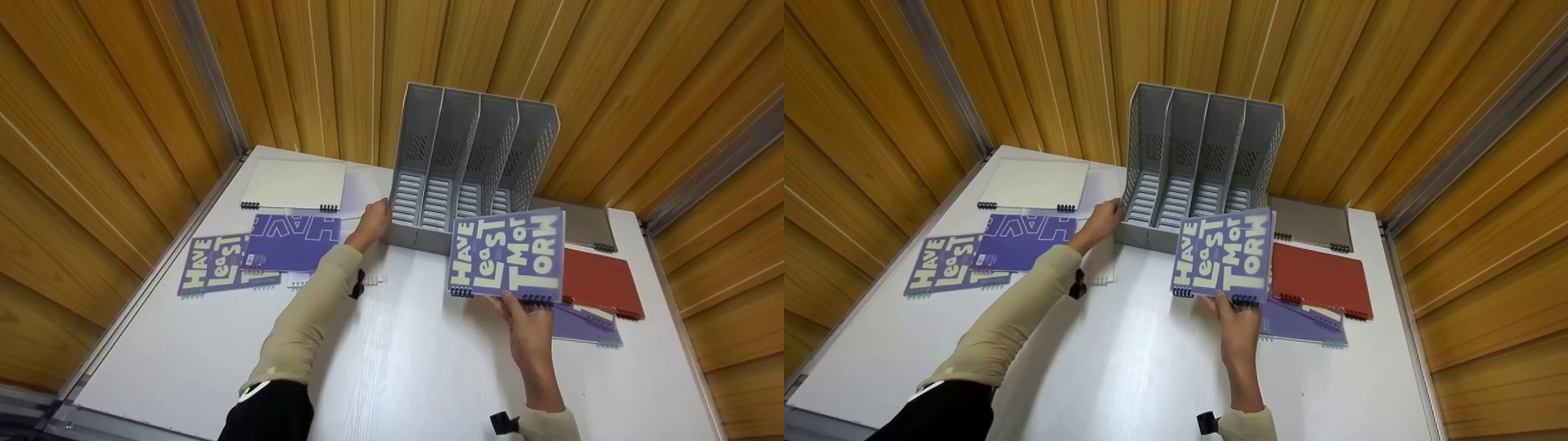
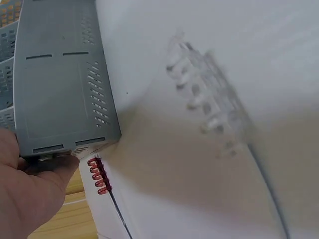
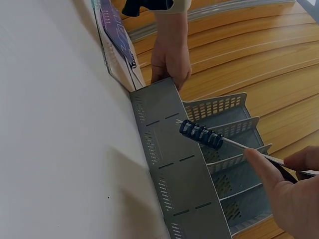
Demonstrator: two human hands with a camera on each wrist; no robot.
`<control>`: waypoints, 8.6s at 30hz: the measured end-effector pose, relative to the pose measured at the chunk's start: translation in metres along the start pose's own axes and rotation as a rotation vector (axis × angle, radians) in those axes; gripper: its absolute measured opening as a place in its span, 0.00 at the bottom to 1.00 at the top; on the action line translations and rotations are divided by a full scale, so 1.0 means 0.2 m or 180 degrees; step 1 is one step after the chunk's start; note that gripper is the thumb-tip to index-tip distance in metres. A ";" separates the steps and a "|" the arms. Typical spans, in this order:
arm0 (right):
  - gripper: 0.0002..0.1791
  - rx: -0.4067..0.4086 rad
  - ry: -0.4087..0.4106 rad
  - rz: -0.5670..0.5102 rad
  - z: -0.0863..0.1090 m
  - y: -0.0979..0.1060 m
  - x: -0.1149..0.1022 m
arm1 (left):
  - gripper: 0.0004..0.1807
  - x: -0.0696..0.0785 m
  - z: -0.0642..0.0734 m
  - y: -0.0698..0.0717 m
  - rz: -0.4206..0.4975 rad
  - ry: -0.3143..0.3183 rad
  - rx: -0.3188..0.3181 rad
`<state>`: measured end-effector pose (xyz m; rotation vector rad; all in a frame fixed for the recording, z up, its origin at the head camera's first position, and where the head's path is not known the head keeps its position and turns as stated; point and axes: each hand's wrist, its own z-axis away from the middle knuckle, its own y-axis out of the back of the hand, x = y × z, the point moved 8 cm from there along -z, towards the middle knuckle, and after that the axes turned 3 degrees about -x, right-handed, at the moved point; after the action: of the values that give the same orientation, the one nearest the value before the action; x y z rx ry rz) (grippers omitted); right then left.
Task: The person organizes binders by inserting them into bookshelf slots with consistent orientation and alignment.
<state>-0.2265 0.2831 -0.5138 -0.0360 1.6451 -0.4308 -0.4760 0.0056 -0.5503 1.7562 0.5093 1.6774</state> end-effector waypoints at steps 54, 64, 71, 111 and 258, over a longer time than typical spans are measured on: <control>0.29 0.0676 0.0542 0.0238 -0.61 0.14 -0.11 | 0.17 -0.02 0.03 -0.03 0.0088 0.0060 0.0212; 0.26 0.0652 0.0281 0.0777 -0.69 0.16 -0.13 | 0.16 -0.03 0.04 -0.05 0.0135 0.0075 0.0223; 0.25 0.0805 0.0131 0.1121 -0.76 0.18 -0.15 | 0.16 -0.01 0.02 -0.03 0.0129 0.0006 0.0268; 0.26 0.0590 -0.0753 0.1502 -1.19 0.06 0.09 | 0.17 0.00 0.01 -0.03 0.0030 -0.0020 0.0255; 0.22 -0.1641 -0.1237 0.0273 0.07 -1.06 0.79 | 0.24 -0.53 0.77 0.31 -0.2102 -0.0308 -0.0012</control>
<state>-0.2828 0.0392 -0.6015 -0.4077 1.3278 0.0750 -0.3466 -0.1390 -0.5804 1.4346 0.9188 1.1196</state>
